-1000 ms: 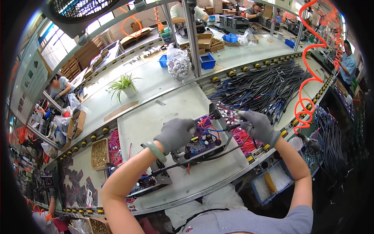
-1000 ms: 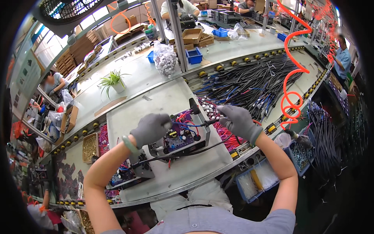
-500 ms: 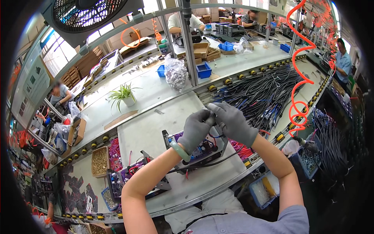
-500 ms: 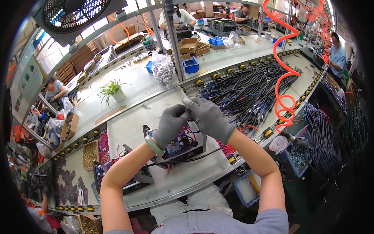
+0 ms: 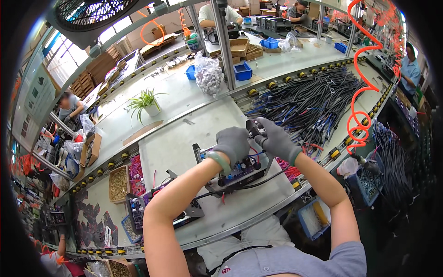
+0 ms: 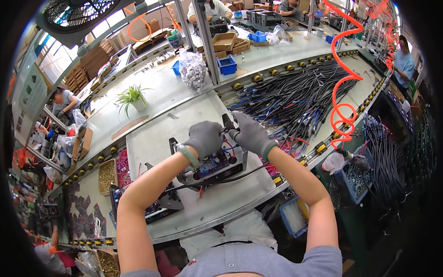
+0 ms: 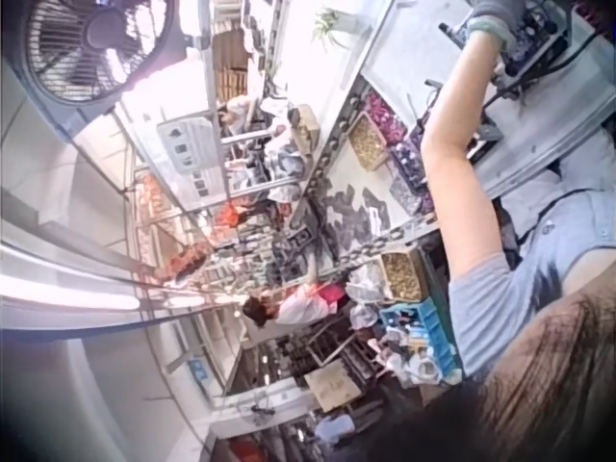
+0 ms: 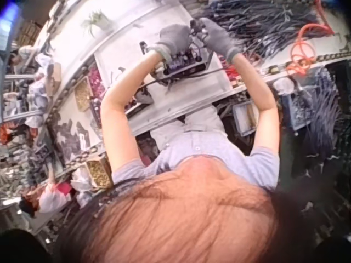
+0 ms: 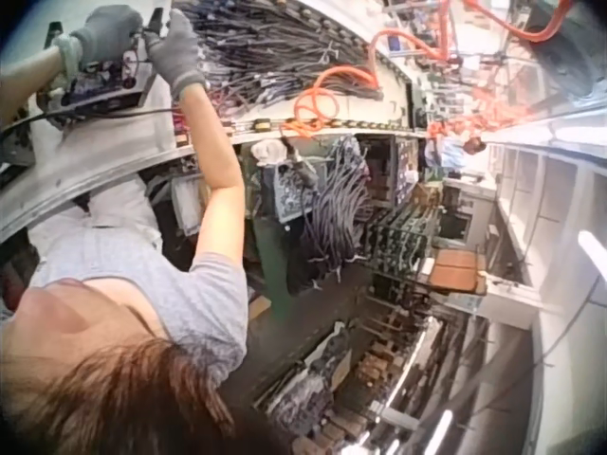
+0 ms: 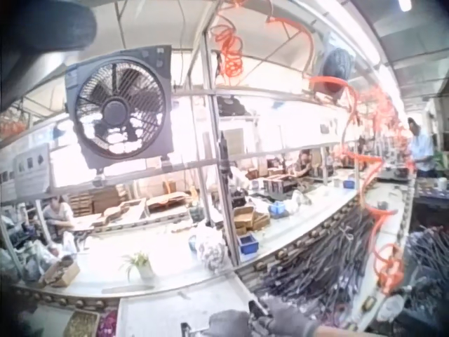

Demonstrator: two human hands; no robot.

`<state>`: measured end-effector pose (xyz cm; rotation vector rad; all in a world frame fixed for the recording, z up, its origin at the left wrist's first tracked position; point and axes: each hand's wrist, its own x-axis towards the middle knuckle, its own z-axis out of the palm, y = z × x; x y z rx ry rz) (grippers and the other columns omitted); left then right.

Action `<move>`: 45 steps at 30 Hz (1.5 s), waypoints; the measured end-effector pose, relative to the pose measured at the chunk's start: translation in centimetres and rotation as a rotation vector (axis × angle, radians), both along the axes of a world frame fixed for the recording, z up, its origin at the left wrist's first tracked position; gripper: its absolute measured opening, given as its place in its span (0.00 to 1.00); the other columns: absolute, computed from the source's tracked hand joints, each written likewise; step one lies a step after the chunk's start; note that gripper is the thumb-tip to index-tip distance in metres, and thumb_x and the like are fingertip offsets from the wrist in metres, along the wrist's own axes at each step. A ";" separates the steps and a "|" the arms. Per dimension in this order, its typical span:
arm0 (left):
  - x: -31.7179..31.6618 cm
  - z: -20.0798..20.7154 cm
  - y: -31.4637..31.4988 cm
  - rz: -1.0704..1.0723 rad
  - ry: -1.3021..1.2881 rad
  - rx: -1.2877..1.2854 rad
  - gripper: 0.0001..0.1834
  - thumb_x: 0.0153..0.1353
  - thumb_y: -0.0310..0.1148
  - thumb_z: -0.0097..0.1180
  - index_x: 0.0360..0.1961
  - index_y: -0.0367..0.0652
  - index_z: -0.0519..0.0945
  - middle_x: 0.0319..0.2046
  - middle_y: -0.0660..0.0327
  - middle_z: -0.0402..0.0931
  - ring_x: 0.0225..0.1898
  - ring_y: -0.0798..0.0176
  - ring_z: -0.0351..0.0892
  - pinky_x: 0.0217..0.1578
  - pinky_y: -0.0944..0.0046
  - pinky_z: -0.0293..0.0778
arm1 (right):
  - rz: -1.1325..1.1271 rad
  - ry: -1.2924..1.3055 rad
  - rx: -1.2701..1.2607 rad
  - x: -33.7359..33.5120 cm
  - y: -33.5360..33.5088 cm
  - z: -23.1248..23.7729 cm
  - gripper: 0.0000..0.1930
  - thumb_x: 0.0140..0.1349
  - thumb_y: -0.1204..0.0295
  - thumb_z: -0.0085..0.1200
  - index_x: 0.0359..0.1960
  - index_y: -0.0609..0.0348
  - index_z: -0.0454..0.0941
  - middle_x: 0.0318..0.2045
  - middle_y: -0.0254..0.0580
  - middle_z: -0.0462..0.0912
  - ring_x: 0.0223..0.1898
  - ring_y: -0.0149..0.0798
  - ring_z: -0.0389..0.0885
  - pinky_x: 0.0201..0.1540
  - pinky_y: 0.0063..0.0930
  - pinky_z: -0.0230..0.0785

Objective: The person assembles electronic power supply units on a factory workbench. They connect wires to circuit boards, use a pneumatic screwdriver to secure screws, and handle various components including metal casings and internal wiring. The task involves repetitive assembly steps in a production line environment.

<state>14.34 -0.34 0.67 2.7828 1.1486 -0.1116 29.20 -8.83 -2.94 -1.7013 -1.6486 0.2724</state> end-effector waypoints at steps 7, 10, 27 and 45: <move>-1.0 -0.7 0.3 -0.009 -0.160 -0.067 0.12 0.57 0.42 0.55 0.34 0.47 0.84 0.30 0.52 0.83 0.36 0.47 0.83 0.40 0.50 0.77 | 0.003 0.028 -0.120 0.8 0.4 -0.8 0.19 0.59 0.71 0.54 0.53 0.59 0.74 0.39 0.56 0.82 0.42 0.57 0.81 0.45 0.43 0.73; -1.3 -0.9 0.2 -0.023 -0.207 -0.063 0.13 0.58 0.42 0.55 0.35 0.47 0.84 0.29 0.52 0.82 0.35 0.47 0.83 0.39 0.49 0.77 | -0.001 0.053 -0.131 0.7 0.3 -0.7 0.20 0.59 0.73 0.54 0.54 0.61 0.74 0.40 0.57 0.82 0.43 0.57 0.81 0.46 0.42 0.73; 0.2 -2.1 -0.3 -0.181 -0.095 0.159 0.08 0.56 0.33 0.55 0.32 0.44 0.83 0.28 0.50 0.82 0.34 0.47 0.85 0.33 0.50 0.79 | -0.043 -0.018 -0.035 -0.5 0.2 -0.7 0.08 0.61 0.71 0.48 0.40 0.56 0.75 0.33 0.54 0.80 0.37 0.57 0.80 0.40 0.50 0.72; -2.4 -1.4 -0.3 -0.082 -0.459 -0.110 0.13 0.60 0.38 0.54 0.39 0.40 0.82 0.34 0.47 0.82 0.34 0.46 0.83 0.41 0.52 0.77 | 0.070 -0.045 0.364 -0.2 0.0 -1.4 0.11 0.53 0.79 0.62 0.39 0.58 0.80 0.37 0.45 0.81 0.41 0.48 0.82 0.47 0.34 0.74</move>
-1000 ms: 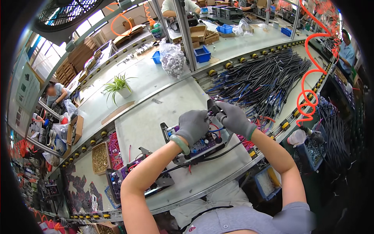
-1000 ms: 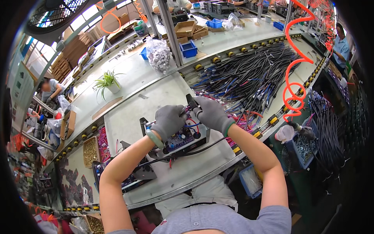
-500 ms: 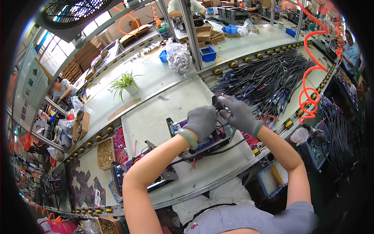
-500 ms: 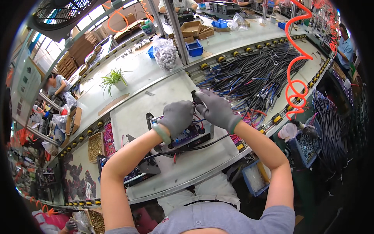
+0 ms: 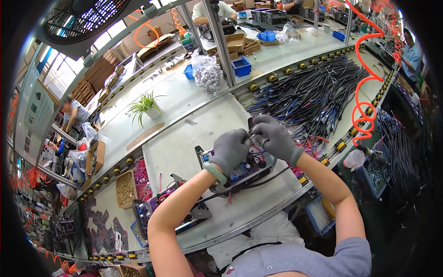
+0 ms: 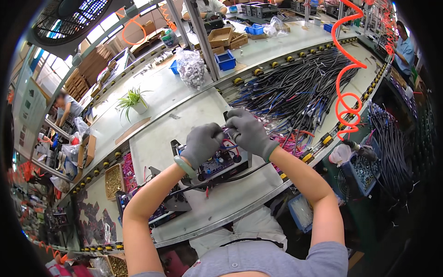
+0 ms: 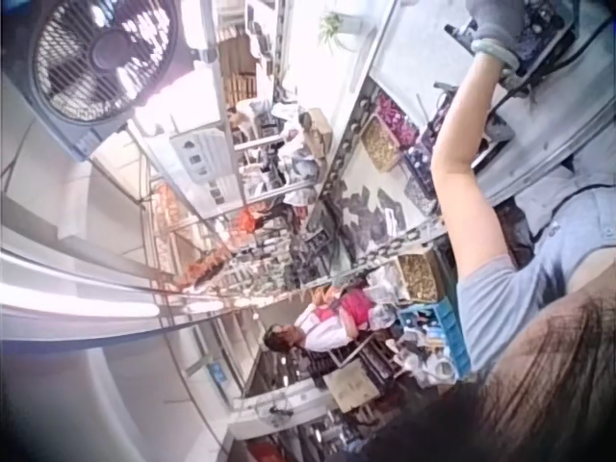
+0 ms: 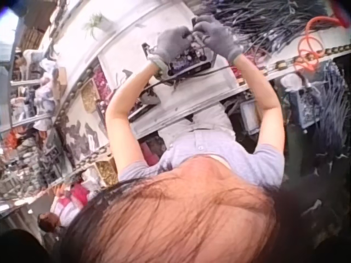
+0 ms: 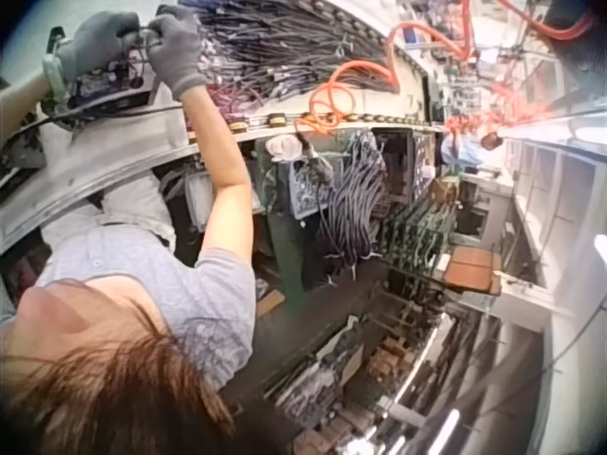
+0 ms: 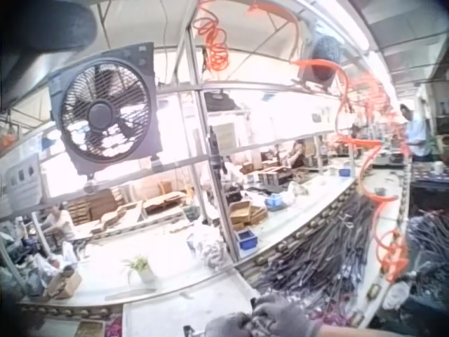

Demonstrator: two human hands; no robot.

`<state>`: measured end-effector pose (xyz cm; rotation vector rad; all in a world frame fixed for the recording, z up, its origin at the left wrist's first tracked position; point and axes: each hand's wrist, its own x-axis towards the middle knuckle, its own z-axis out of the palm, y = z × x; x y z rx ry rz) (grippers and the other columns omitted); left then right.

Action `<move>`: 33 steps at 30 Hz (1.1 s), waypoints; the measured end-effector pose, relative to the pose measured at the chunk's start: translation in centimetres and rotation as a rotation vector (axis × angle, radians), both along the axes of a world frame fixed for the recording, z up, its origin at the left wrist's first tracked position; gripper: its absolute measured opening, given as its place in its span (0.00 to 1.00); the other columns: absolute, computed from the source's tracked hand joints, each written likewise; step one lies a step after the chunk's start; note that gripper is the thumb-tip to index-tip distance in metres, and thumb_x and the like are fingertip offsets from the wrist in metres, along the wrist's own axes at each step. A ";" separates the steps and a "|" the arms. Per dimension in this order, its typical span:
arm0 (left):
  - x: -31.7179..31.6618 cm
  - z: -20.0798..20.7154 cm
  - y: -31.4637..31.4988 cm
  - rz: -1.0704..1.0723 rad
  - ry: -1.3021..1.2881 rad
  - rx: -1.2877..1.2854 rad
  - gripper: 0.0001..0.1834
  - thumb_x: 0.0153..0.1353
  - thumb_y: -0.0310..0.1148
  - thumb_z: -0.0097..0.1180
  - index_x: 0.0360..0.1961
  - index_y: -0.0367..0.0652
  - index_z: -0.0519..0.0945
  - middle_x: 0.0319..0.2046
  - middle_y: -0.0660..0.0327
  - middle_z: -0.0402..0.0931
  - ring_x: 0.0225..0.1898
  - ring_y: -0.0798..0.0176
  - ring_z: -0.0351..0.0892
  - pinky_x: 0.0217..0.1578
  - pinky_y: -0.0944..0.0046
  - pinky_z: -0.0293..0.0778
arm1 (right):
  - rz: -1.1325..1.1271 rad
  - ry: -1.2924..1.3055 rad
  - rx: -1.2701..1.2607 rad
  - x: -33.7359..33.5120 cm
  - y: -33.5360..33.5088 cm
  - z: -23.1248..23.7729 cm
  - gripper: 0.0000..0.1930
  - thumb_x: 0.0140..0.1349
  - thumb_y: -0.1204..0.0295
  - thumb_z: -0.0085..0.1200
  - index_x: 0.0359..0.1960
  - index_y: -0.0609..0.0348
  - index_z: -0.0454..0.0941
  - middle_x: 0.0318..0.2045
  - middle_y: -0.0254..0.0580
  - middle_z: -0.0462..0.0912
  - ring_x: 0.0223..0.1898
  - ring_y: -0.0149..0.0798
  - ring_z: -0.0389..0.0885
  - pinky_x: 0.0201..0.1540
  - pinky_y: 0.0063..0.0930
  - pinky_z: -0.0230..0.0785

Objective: The person assembles electronic power supply units on a factory workbench. They connect wires to circuit boards, use a pneumatic screwdriver to secure screws, and handle various components including metal casings and internal wiring. The task involves repetitive assembly steps in a production line environment.

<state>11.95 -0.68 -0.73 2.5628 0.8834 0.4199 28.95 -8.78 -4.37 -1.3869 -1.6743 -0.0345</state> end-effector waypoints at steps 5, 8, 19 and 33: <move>0.5 -0.8 -0.1 0.050 0.190 0.275 0.11 0.61 0.39 0.52 0.30 0.43 0.80 0.28 0.52 0.81 0.31 0.48 0.82 0.35 0.49 0.76 | -0.071 0.115 -0.583 0.6 0.7 1.1 0.15 0.53 0.70 0.54 0.43 0.59 0.74 0.36 0.56 0.81 0.43 0.57 0.80 0.46 0.45 0.72; 0.6 -1.6 0.3 0.001 0.142 0.308 0.10 0.60 0.38 0.53 0.29 0.43 0.79 0.27 0.53 0.80 0.30 0.47 0.81 0.33 0.49 0.76 | -0.081 0.070 -0.540 0.5 0.6 0.7 0.14 0.53 0.71 0.53 0.42 0.60 0.74 0.34 0.55 0.81 0.40 0.57 0.81 0.45 0.47 0.72; 0.5 -2.3 0.3 0.004 -0.029 0.320 0.07 0.57 0.34 0.56 0.28 0.44 0.78 0.26 0.54 0.79 0.29 0.47 0.80 0.31 0.50 0.75 | -0.091 0.103 -0.554 0.1 0.1 1.6 0.15 0.55 0.71 0.51 0.45 0.60 0.73 0.34 0.55 0.81 0.40 0.56 0.81 0.45 0.47 0.73; 1.4 0.3 -0.1 -0.005 0.335 0.316 0.07 0.58 0.34 0.53 0.32 0.43 0.79 0.32 0.52 0.81 0.34 0.48 0.83 0.37 0.51 0.77 | -0.088 0.107 -0.459 0.0 0.2 1.0 0.12 0.57 0.69 0.53 0.41 0.58 0.75 0.34 0.54 0.81 0.39 0.57 0.81 0.42 0.48 0.73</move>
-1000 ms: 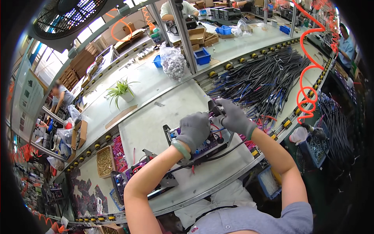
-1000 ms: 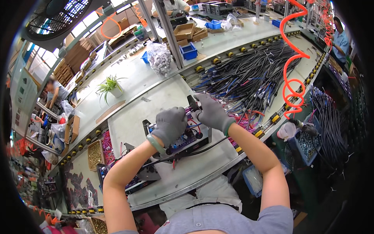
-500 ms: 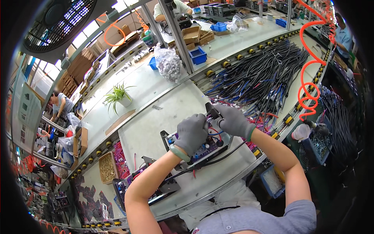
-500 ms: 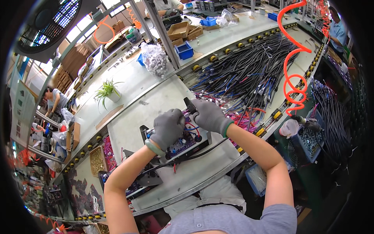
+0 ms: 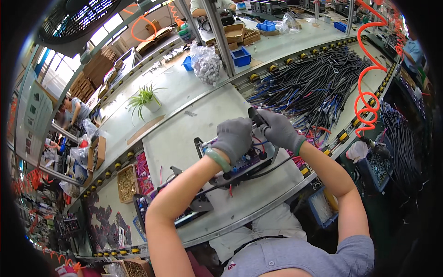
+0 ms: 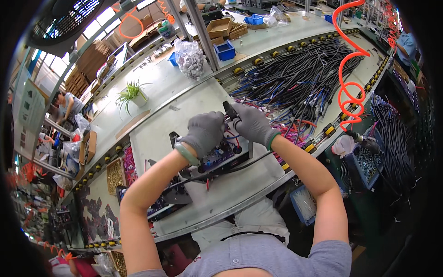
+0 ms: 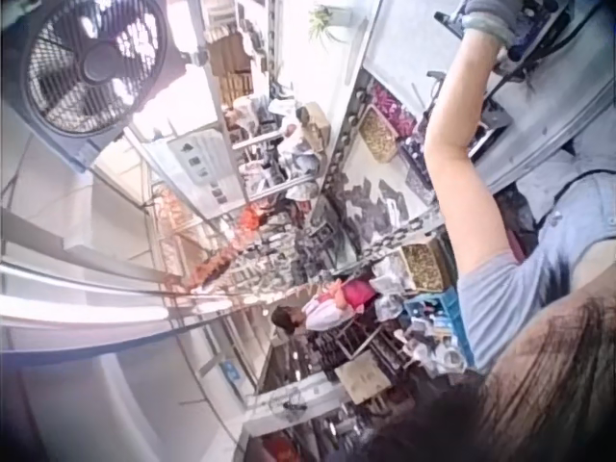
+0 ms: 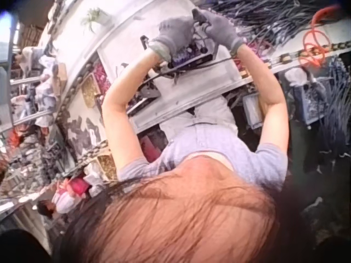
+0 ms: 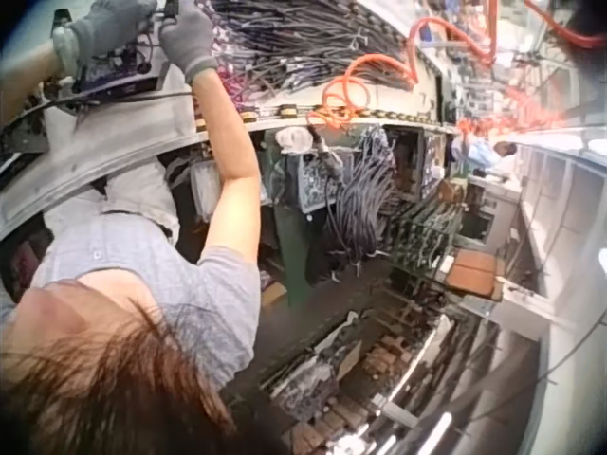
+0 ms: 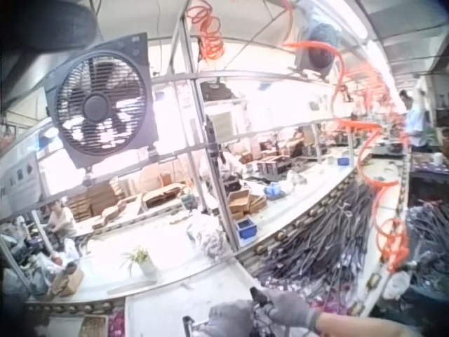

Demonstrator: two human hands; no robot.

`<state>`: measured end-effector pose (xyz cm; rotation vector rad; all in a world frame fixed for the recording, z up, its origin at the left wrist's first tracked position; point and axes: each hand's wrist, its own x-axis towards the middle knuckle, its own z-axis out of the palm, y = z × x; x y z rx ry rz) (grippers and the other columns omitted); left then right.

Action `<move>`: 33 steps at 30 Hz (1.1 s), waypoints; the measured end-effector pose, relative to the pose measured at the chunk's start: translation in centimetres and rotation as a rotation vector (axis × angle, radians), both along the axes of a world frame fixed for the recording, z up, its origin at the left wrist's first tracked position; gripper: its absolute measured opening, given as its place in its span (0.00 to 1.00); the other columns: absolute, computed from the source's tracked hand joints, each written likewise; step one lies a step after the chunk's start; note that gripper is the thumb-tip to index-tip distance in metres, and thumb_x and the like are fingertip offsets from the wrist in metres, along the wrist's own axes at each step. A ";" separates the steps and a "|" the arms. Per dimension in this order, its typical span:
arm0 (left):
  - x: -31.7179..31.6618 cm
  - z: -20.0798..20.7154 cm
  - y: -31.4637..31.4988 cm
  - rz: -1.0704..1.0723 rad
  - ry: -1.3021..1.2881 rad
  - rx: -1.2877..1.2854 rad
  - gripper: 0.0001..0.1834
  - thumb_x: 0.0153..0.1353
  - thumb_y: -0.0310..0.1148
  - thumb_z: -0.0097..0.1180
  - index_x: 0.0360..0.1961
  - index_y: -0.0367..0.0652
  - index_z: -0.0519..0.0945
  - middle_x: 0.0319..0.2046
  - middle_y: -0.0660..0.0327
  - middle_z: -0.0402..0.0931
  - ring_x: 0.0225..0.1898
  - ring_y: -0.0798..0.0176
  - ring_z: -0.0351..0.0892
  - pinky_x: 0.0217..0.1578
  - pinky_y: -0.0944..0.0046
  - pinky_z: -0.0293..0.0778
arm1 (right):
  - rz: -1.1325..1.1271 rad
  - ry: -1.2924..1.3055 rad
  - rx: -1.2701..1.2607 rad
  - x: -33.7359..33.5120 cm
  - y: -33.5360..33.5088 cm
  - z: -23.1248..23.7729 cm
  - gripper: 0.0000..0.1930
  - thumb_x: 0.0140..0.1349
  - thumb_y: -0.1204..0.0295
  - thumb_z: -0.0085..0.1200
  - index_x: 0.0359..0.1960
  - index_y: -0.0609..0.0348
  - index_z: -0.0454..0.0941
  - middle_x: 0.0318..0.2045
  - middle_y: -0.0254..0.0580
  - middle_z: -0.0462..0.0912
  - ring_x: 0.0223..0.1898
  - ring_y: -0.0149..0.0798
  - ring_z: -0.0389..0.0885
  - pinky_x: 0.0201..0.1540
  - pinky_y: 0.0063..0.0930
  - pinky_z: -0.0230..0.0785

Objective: The person assembles electronic power supply units on a factory workbench. They connect wires to circuit boards, use a pneumatic screwdriver to secure screws, and handle various components including metal casings and internal wiring. The task involves repetitive assembly steps in a production line environment.

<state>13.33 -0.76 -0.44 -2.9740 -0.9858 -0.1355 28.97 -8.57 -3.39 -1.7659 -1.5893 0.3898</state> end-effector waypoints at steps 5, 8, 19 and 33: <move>-8.0 4.2 0.5 -0.012 -0.450 -0.091 0.10 0.60 0.34 0.56 0.40 0.42 0.81 0.34 0.55 0.83 0.36 0.54 0.84 0.40 0.57 0.78 | 0.048 0.199 0.084 0.7 0.1 -0.7 0.11 0.64 0.71 0.51 0.46 0.60 0.77 0.32 0.53 0.82 0.36 0.53 0.82 0.40 0.36 0.73; -15.7 7.8 -0.5 0.101 -0.500 -0.076 0.12 0.60 0.31 0.57 0.44 0.40 0.81 0.37 0.53 0.82 0.37 0.58 0.84 0.41 0.61 0.78 | 0.032 0.245 0.302 2.3 -0.6 -2.1 0.13 0.68 0.72 0.50 0.52 0.64 0.76 0.36 0.48 0.84 0.37 0.34 0.82 0.42 0.28 0.74; -46.8 -6.6 -10.4 0.832 -0.764 -0.560 0.15 0.61 0.27 0.55 0.49 0.36 0.77 0.42 0.51 0.81 0.44 0.65 0.80 0.46 0.62 0.74 | -0.024 0.302 0.125 1.2 -14.3 -5.8 0.14 0.63 0.80 0.55 0.51 0.66 0.78 0.34 0.41 0.84 0.36 0.28 0.82 0.41 0.23 0.74; -45.7 -25.0 -10.3 0.541 -0.297 -0.148 0.20 0.55 0.31 0.65 0.48 0.43 0.75 0.42 0.59 0.79 0.43 0.57 0.80 0.45 0.56 0.76 | -0.116 0.130 0.078 1.8 -2.9 -20.9 0.16 0.55 0.70 0.61 0.45 0.61 0.78 0.33 0.48 0.84 0.35 0.45 0.84 0.37 0.38 0.74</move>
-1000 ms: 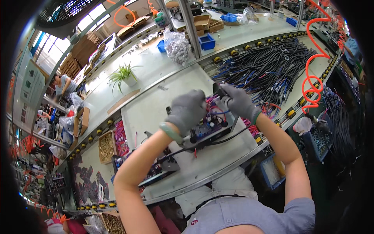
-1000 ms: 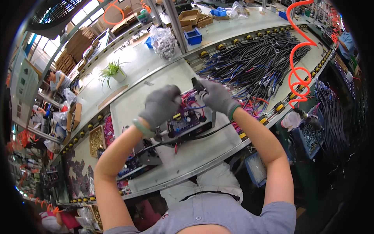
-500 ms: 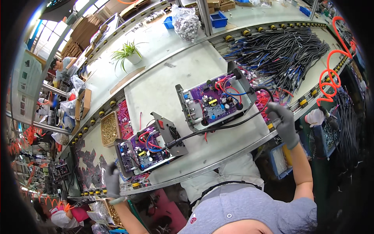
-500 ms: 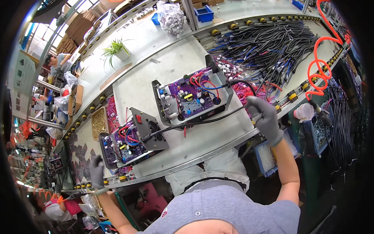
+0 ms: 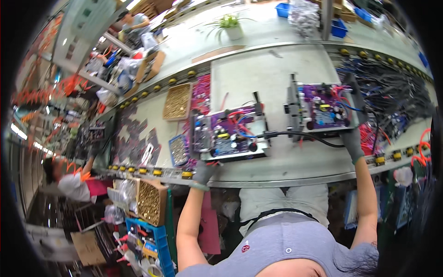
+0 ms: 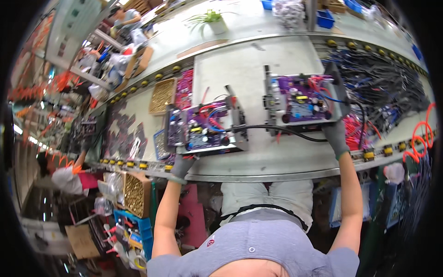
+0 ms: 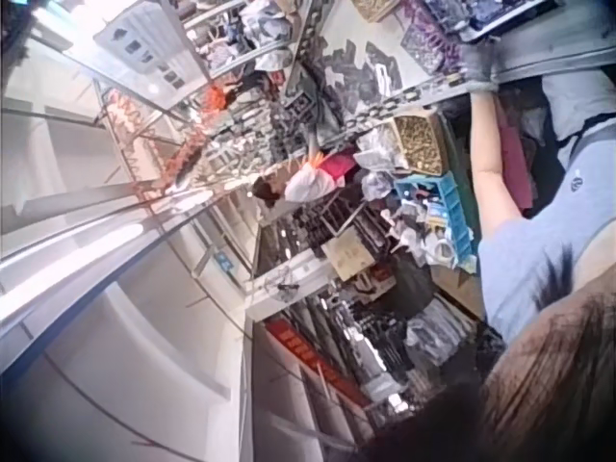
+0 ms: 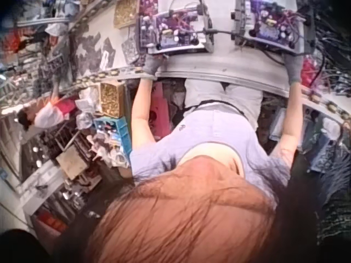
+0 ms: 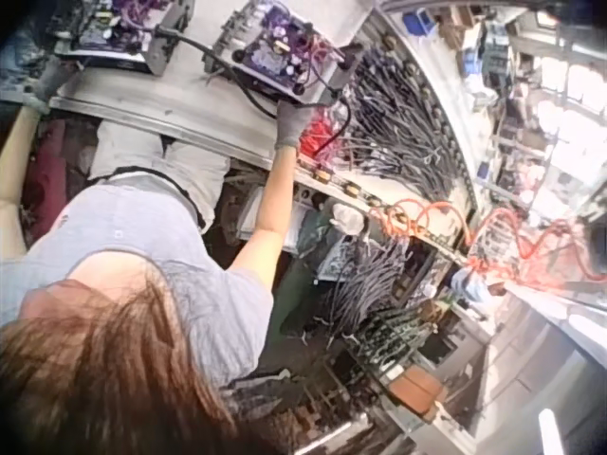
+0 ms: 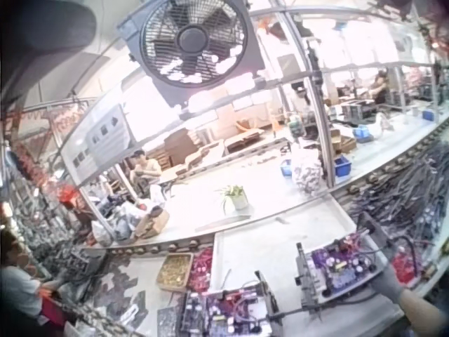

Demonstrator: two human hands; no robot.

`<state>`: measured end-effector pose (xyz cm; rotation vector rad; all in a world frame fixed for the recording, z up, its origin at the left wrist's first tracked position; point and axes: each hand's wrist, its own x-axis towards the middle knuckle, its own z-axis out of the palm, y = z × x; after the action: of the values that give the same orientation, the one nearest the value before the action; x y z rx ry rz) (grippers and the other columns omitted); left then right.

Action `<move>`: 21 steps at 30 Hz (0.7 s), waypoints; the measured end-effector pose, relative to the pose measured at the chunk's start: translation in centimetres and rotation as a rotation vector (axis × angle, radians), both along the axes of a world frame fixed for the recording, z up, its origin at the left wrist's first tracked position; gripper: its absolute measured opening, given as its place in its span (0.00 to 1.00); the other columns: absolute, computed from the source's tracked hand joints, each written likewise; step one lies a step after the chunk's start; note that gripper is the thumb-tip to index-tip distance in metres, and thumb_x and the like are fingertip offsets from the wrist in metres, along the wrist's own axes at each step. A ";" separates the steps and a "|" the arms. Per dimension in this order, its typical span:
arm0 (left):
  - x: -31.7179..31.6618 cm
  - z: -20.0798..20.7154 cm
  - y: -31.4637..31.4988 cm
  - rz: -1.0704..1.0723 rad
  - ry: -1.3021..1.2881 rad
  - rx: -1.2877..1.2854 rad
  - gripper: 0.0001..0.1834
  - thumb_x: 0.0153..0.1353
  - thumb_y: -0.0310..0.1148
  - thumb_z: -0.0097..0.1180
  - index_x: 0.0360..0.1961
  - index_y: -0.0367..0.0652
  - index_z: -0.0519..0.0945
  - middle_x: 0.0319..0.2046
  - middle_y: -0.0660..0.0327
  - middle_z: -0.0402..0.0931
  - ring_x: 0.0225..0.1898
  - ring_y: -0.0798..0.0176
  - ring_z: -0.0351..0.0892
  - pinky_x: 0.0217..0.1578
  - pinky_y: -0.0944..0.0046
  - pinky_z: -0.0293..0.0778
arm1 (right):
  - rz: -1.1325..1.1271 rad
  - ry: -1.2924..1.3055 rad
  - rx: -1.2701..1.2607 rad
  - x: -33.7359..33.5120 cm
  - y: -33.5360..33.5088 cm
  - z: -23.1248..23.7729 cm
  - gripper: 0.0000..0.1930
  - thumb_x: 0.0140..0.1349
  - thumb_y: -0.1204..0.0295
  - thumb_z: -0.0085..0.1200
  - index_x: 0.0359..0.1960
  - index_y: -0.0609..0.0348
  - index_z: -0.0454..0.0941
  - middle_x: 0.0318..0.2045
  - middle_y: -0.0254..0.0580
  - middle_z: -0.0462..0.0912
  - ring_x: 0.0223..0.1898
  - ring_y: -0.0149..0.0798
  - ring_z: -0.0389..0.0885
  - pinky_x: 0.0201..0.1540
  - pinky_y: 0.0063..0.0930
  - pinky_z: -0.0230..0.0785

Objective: The person assembles electronic power supply units on a factory workbench. They connect wires to circuit boards, use a pneumatic screwdriver to secure screws, and handle various components including metal casings and internal wiring. The task involves repetitive assembly steps in a production line environment.

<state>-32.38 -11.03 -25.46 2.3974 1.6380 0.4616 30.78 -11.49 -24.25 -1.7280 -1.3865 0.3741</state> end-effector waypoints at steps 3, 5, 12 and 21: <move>1.9 2.4 -1.0 0.145 -0.230 -0.120 0.13 0.54 0.33 0.65 0.42 0.48 0.80 0.39 0.58 0.80 0.42 0.53 0.80 0.45 0.55 0.75 | -0.024 0.018 -0.030 -1.6 -0.4 1.7 0.18 0.58 0.71 0.58 0.50 0.62 0.77 0.40 0.50 0.85 0.45 0.48 0.84 0.45 0.39 0.74; 2.7 3.2 -1.2 0.157 -0.290 -0.124 0.14 0.54 0.33 0.64 0.43 0.47 0.80 0.39 0.58 0.80 0.42 0.52 0.79 0.45 0.54 0.75 | -0.011 0.028 -0.021 -0.7 -0.2 1.0 0.18 0.58 0.72 0.58 0.50 0.62 0.77 0.41 0.49 0.85 0.46 0.47 0.84 0.47 0.38 0.74; 2.7 7.8 1.4 -0.116 -0.334 -0.108 0.16 0.50 0.38 0.70 0.39 0.45 0.82 0.35 0.60 0.83 0.37 0.53 0.81 0.41 0.54 0.76 | 0.127 0.230 -0.070 0.5 1.6 3.0 0.19 0.52 0.80 0.57 0.48 0.63 0.78 0.39 0.43 0.83 0.43 0.42 0.82 0.47 0.34 0.74; 7.4 19.6 9.1 0.329 -0.505 -0.643 0.18 0.56 0.41 0.49 0.31 0.37 0.82 0.21 0.59 0.79 0.21 0.66 0.77 0.22 0.65 0.72 | 0.050 0.222 -0.397 -1.7 9.3 15.6 0.11 0.54 0.76 0.48 0.38 0.65 0.78 0.24 0.46 0.80 0.20 0.41 0.82 0.21 0.35 0.77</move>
<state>-24.99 -1.91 -5.90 1.4218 1.6148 0.4524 29.07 -2.16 -8.63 -1.8986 -1.2527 0.8908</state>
